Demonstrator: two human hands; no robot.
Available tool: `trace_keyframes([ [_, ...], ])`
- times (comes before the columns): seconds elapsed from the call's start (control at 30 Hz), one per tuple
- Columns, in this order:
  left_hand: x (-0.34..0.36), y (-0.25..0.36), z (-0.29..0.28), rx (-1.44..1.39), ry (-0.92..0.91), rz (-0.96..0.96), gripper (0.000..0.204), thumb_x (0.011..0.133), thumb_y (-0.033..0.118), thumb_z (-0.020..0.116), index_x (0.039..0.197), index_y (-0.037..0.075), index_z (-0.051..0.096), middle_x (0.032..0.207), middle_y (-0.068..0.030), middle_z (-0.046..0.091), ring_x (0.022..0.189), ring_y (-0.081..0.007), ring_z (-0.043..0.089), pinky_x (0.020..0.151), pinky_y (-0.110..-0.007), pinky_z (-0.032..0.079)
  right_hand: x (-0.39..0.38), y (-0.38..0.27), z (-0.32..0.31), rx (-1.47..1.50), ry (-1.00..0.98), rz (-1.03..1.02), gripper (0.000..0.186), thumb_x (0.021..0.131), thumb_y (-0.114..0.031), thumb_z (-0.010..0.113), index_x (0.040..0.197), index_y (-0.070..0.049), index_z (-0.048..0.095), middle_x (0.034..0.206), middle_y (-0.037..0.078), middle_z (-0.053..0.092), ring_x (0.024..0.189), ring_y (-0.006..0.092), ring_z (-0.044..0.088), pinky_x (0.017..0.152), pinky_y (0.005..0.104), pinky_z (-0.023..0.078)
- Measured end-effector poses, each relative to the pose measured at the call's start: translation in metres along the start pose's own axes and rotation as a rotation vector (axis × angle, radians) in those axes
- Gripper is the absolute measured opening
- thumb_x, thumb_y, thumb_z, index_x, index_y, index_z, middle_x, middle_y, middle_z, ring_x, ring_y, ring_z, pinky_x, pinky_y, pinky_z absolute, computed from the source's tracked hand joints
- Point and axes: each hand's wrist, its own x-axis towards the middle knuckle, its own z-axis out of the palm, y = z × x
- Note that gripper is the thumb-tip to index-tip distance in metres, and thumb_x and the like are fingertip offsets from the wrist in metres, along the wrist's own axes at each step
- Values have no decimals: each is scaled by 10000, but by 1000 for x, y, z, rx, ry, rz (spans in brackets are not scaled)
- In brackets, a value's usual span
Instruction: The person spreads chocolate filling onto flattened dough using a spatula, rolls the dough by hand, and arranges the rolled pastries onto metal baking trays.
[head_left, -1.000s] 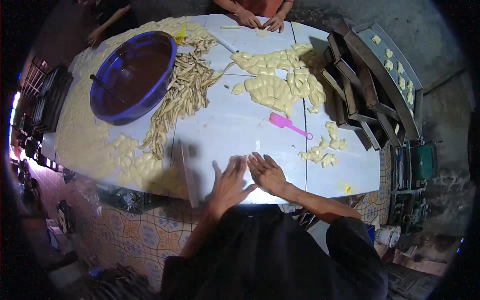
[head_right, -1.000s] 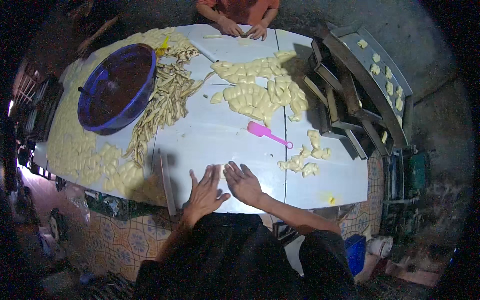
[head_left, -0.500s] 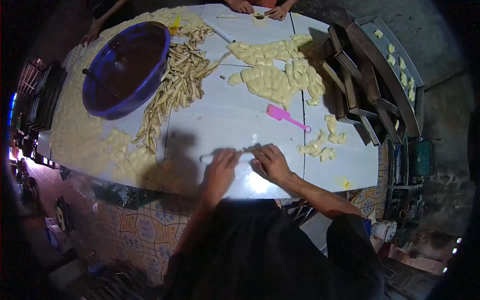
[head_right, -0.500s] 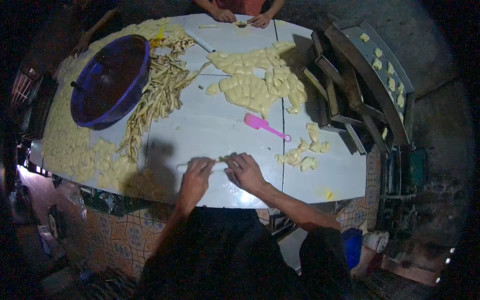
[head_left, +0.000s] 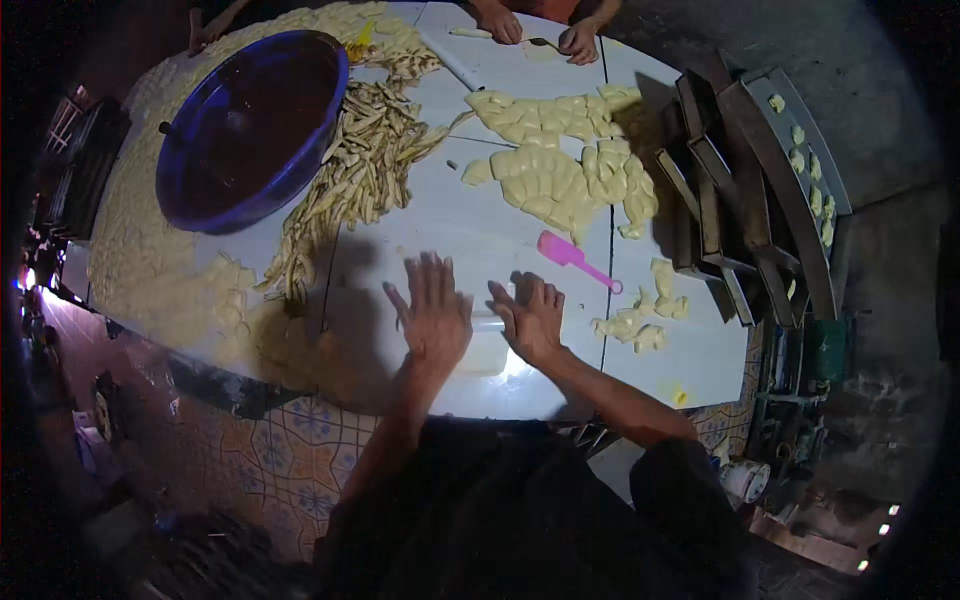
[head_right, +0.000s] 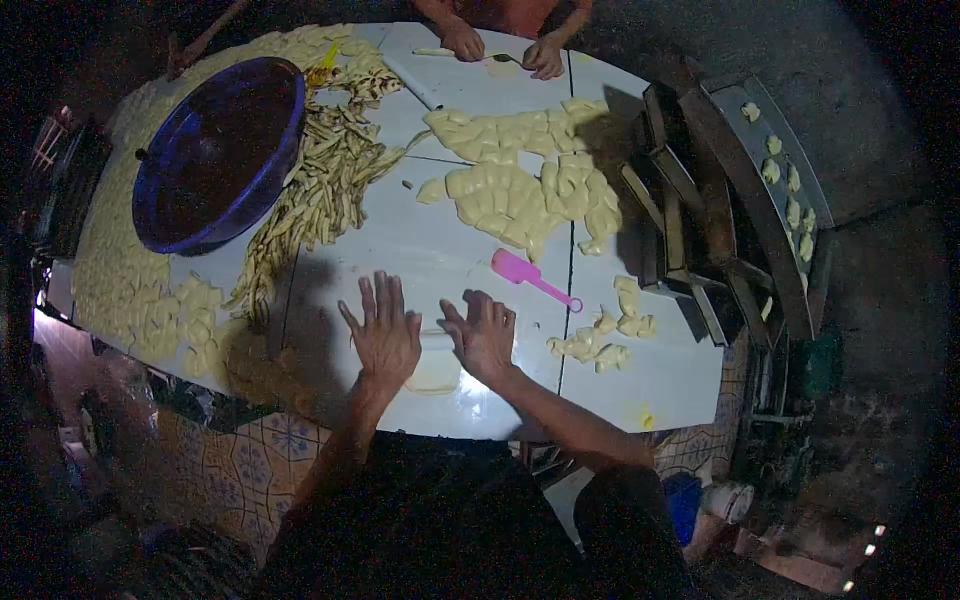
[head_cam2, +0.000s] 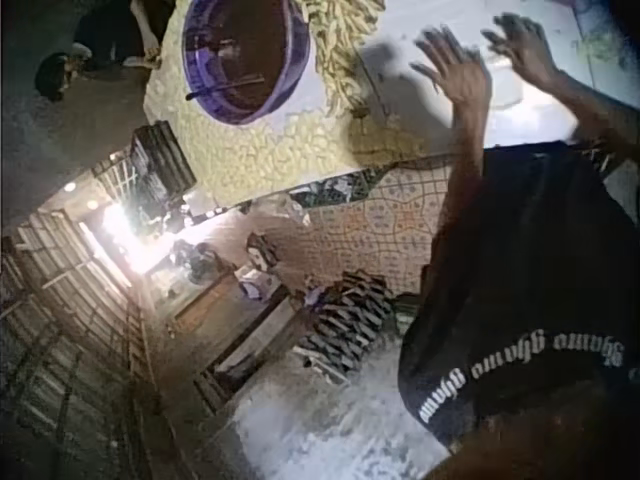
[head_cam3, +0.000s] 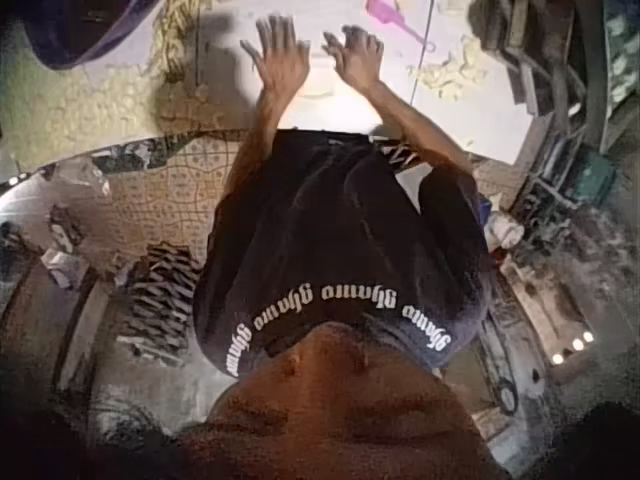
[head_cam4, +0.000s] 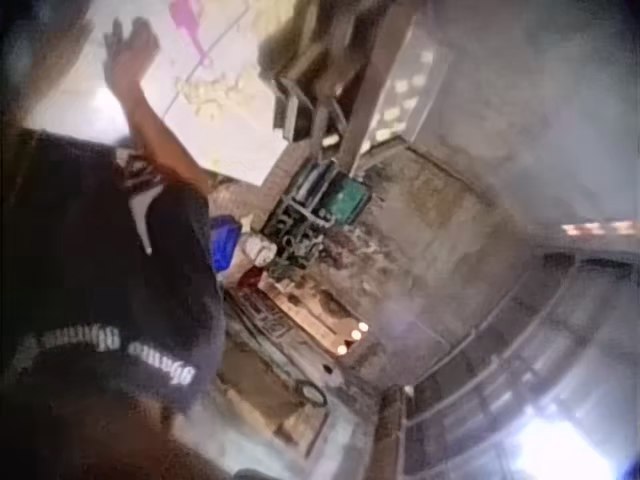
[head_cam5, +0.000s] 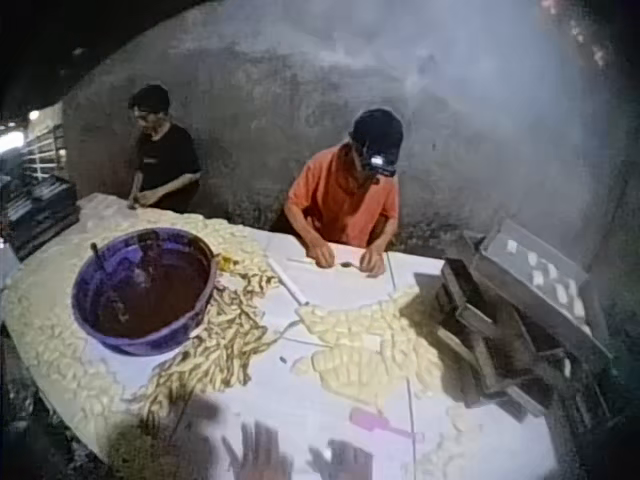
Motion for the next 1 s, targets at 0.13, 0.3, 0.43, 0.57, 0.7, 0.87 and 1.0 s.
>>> trace_keyframes([
  [0.13, 80, -7, 3, 3, 89, -102, 665, 1077, 425, 322, 1613, 52, 196, 1684, -224, 81, 1538, -476, 44, 1143, -759, 35, 51, 15, -4, -13, 22, 85, 355, 981, -372, 573, 1286, -222, 679, 1291, 171, 536, 1215, 361, 456, 964, 525, 361],
  [0.3, 67, -13, -21, -448, 186, 79, 784, 947, 325, 647, 1569, 16, 283, 1535, -324, 367, 1438, -465, 318, 1161, -609, 241, 54, 84, -24, 83, 224, 210, 281, 908, -233, 711, 1147, -86, 715, 986, 214, 662, 1038, 402, 576, 854, 489, 499],
  [0.43, 33, -15, -17, -217, 127, 593, 691, 832, 25, 654, 1494, 126, 486, 1089, -156, 614, 1038, -328, 585, 913, -457, 470, 46, 130, -22, 7, -54, 264, 260, 832, -244, 774, 978, -42, 703, 1024, 219, 656, 1030, 404, 554, 893, 503, 453],
  [0.57, -10, -30, -19, -248, 250, 203, 667, 792, 19, 669, 1439, 128, 547, 1038, -144, 593, 993, -337, 574, 924, -454, 474, 46, 149, -5, 5, -201, 161, 274, 735, -225, 817, 862, -24, 680, 797, 166, 675, 852, 388, 573, 860, 488, 449],
  [0.7, -52, -58, -40, -252, 147, -160, 548, 803, 32, 665, 1344, 92, 605, 1044, -208, 560, 1056, -402, 539, 907, -513, 494, 69, 112, -38, 398, -488, 370, 314, 866, -218, 781, 1030, 28, 675, 871, 195, 699, 896, 262, 722, 738, 356, 557],
  [0.87, -70, -60, -18, -555, 454, -308, 463, 813, -4, 643, 1273, 44, 655, 1185, -278, 558, 1044, -441, 568, 918, -561, 496, 267, -87, -83, 532, -316, -377, 308, 855, -28, 660, 1159, 0, 692, 1037, 225, 692, 938, 350, 701, 814, 406, 560],
  [1.0, -82, -79, 13, -443, 303, -215, 527, 864, 71, 584, 1384, 155, 603, 1207, -243, 540, 1032, -422, 539, 914, -524, 482, 393, -228, -27, 91, -543, -600, 313, 804, -77, 681, 1112, -23, 694, 1162, 245, 670, 1071, 423, 659, 908, 513, 539],
])
